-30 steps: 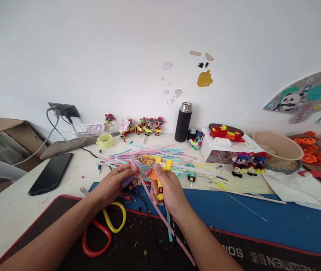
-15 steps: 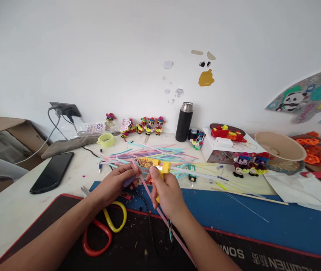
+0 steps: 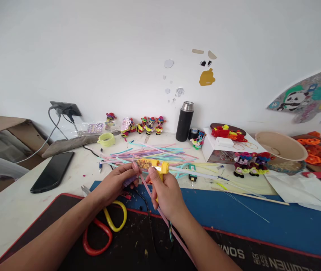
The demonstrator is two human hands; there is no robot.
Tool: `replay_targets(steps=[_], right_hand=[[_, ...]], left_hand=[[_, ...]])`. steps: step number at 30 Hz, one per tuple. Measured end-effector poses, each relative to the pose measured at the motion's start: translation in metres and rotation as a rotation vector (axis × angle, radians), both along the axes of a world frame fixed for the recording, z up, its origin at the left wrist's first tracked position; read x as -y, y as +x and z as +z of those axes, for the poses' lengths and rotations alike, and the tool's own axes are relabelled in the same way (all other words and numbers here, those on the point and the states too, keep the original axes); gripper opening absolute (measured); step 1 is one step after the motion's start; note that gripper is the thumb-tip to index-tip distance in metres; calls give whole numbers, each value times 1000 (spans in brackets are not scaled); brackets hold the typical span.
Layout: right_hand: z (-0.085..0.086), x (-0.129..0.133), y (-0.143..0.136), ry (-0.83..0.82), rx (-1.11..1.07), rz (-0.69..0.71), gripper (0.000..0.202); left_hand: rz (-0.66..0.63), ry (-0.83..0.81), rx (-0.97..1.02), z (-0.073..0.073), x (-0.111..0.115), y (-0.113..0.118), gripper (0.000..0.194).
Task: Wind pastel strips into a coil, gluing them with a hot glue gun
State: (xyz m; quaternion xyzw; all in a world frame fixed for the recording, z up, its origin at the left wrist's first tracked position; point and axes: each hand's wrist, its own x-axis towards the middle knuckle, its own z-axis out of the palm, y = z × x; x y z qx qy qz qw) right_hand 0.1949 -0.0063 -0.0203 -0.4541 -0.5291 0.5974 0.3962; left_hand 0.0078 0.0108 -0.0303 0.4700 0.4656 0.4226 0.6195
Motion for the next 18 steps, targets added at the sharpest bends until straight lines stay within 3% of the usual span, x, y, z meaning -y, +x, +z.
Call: replay_targets(steps=[18], right_hand=[[1, 1, -1, -9, 13, -10, 69]], left_hand=[[56, -9, 53, -1, -2, -1, 33]])
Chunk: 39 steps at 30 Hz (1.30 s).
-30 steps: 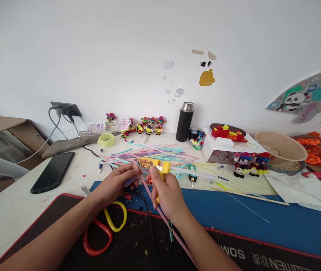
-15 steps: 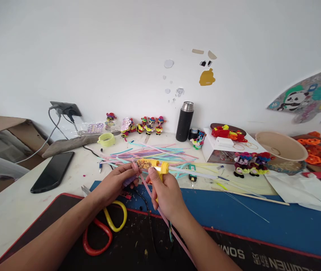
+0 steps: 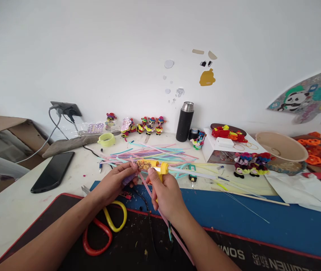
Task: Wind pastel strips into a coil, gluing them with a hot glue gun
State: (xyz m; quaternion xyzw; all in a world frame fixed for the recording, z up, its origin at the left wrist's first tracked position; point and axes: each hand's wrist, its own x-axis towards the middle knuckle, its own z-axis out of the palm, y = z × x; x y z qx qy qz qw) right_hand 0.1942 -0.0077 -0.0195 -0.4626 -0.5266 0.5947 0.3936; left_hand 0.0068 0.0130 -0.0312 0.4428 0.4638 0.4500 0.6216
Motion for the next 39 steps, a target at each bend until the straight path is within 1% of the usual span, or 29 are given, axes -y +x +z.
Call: replay_targets(steps=[10, 16, 20, 27, 30, 34, 36, 39], right_hand=[[-2, -2, 1, 0, 9, -7, 72], [-6, -2, 2, 15, 17, -3, 65], [-8, -2, 2, 26, 24, -9, 64], [0, -4, 3, 32, -67, -45, 64], [0, -7, 5, 36, -144, -82, 62], [-9, -7, 14, 0, -255, -183, 60], [-14, -1, 20, -24, -292, -229, 60], [-20, 19, 31, -55, -296, -316, 59]], left_hand=[[16, 19, 32, -4, -1, -1, 33], [18, 39, 50, -3, -2, -2, 30], [15, 27, 32, -2, -1, -2, 32], [10, 37, 73, 1, -1, -1, 33], [16, 29, 90, -1, -1, -1, 34], [1, 16, 86, -2, -2, -2, 38], [-9, 15, 83, -2, -2, -2, 40], [-16, 21, 81, -3, -2, -3, 39]])
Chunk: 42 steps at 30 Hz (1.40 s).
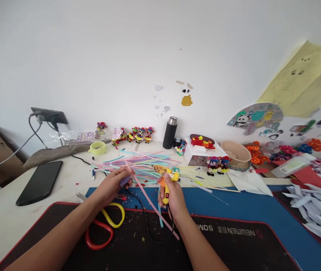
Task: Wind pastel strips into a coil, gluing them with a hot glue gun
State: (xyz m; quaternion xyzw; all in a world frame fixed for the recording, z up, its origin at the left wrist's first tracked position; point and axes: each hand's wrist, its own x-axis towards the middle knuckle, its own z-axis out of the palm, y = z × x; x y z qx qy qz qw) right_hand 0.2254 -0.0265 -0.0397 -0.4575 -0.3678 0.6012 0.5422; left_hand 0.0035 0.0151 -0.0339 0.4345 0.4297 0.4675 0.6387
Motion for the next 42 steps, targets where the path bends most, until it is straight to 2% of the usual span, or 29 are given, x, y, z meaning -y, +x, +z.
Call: replay_targets(steps=[3, 8, 17, 24, 26, 29, 32, 35, 38, 42], right_hand=[[0, 24, 15, -84, 22, -13, 60], [10, 54, 44, -196, 150, -43, 58], [21, 72, 66, -333, 335, 58, 57], [12, 75, 86, -315, 690, 86, 55], [7, 82, 94, -311, 749, 95, 56], [3, 95, 99, -283, 771, 36, 58], [11, 102, 89, -196, 751, 15, 58], [27, 96, 64, -73, 810, 35, 56], [39, 78, 31, 67, 830, 72, 49], [42, 44, -13, 256, 836, 130, 40]], left_hand=[[-7, 5, 26, -1, -1, 0, 39], [-35, 38, 39, -2, -1, 0, 39], [-45, 70, 12, -5, -3, -1, 37], [-62, 86, 31, -3, -2, 0, 34], [-62, 90, 19, 0, 0, 0, 34], [-60, 99, 9, 5, 3, 1, 35], [-64, 93, 25, 8, 5, 1, 35], [-86, 80, 67, 10, 6, 2, 36], [-130, 61, 147, 13, 8, 2, 37], [-208, 55, 246, 23, 13, 0, 36]])
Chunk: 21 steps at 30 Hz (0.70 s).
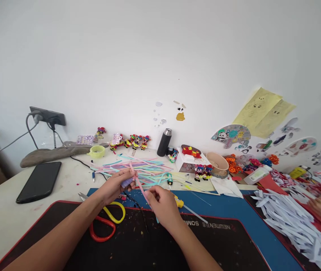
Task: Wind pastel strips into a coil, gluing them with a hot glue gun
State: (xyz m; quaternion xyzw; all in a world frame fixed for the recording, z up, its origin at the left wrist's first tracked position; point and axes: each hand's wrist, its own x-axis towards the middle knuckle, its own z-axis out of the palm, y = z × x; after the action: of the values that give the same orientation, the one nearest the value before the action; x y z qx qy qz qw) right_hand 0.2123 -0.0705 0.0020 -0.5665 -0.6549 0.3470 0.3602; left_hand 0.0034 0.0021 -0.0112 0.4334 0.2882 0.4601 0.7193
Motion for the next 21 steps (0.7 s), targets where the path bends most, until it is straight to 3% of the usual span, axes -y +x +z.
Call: replay_targets(steps=[5, 7, 12, 17, 21], right_hand=[[2, -38, -32, 93, -105, 67, 41], [5, -46, -38, 7, -186, 103, 46], [8, -52, -47, -259, -455, 156, 54], [3, -54, -57, -326, -646, 281, 50], [-4, -57, -60, -321, -722, 276, 48]], left_hand=[[-11, 9, 63, 10, 2, -7, 36], [18, 9, 75, 11, -1, -11, 35], [92, 16, 75, 10, -6, -16, 34], [44, 54, 36, 10, -4, -13, 36], [60, 46, 30, 7, -5, -10, 34]])
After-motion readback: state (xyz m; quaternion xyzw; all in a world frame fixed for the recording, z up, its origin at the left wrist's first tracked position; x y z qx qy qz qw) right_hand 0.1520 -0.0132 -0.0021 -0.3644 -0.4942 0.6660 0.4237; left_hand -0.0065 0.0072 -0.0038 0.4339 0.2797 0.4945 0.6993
